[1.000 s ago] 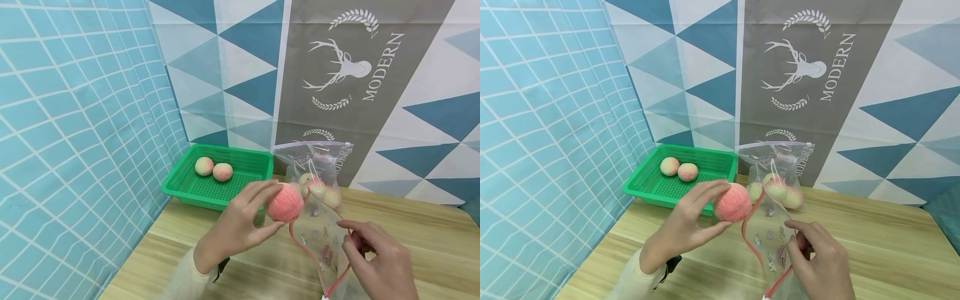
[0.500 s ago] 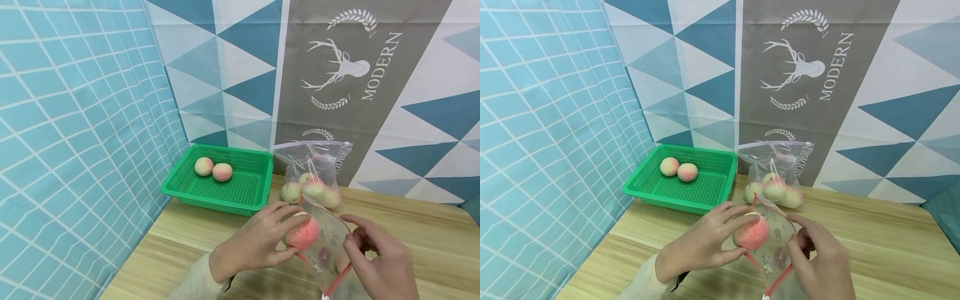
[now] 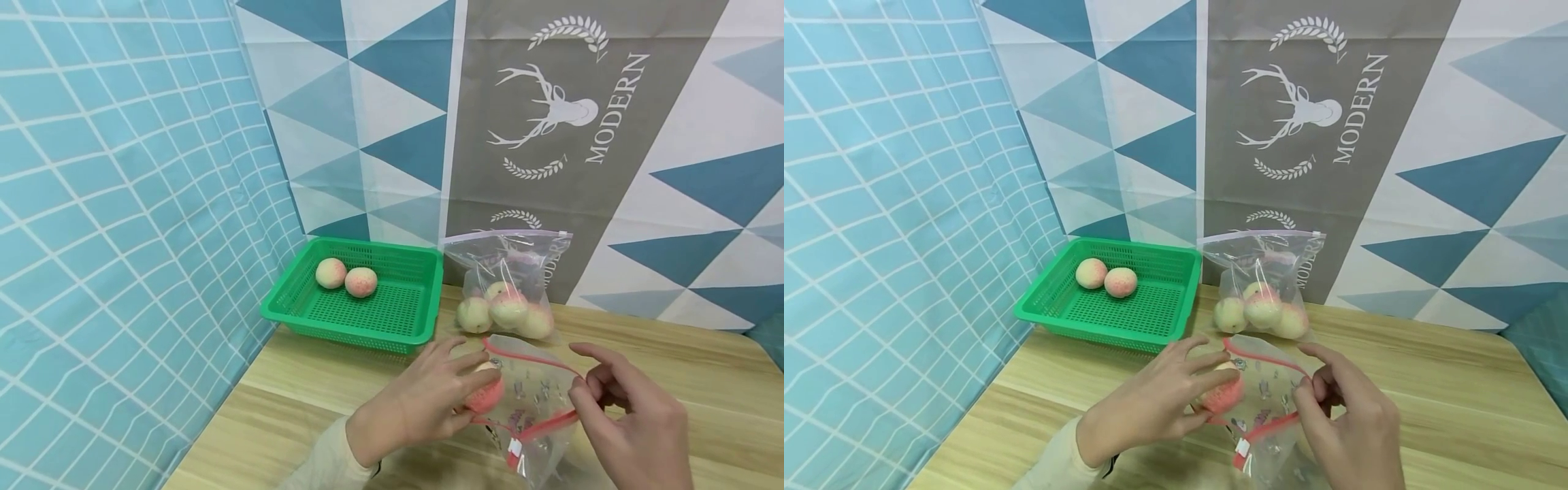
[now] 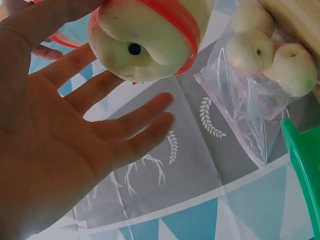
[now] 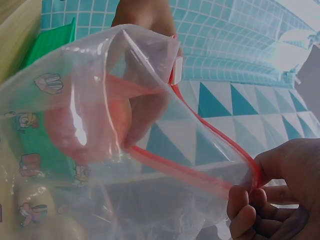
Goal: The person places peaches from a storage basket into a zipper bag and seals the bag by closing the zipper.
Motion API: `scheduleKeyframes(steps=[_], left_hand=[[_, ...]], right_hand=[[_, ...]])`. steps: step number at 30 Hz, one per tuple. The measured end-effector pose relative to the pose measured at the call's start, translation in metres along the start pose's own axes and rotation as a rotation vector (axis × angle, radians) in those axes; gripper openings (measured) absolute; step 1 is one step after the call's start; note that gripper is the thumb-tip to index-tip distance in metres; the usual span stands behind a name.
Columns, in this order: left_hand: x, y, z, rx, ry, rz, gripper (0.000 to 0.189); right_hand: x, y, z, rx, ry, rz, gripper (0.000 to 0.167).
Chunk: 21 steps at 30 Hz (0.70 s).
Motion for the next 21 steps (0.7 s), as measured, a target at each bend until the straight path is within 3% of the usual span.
scheduleKeyframes(steps=[4,11,21], left_hand=[[-0.004,0.000,0.003,0.004,0.031,-0.011,0.059],[-0.001,-0.001,0.005,0.010,0.126,-0.091,0.064],[-0.003,-0.004,0.016,0.105,0.123,-0.084,0.063]], right_hand=[[0.000,0.000,-0.001,-0.010,-0.006,0.009,0.040],[0.000,0.001,0.000,0.001,-0.026,0.000,0.041],[0.001,0.002,-0.005,-0.023,-0.003,-0.057,0.041]])
Point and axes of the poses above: each hand's wrist, its own y-axis towards the middle knuckle, its own z-axis out of the palm, x = y × z, the point moved 8 cm from there along y, towards the middle knuckle, and after that the axes turned 7 degrees about y, right-handed, at the moved point
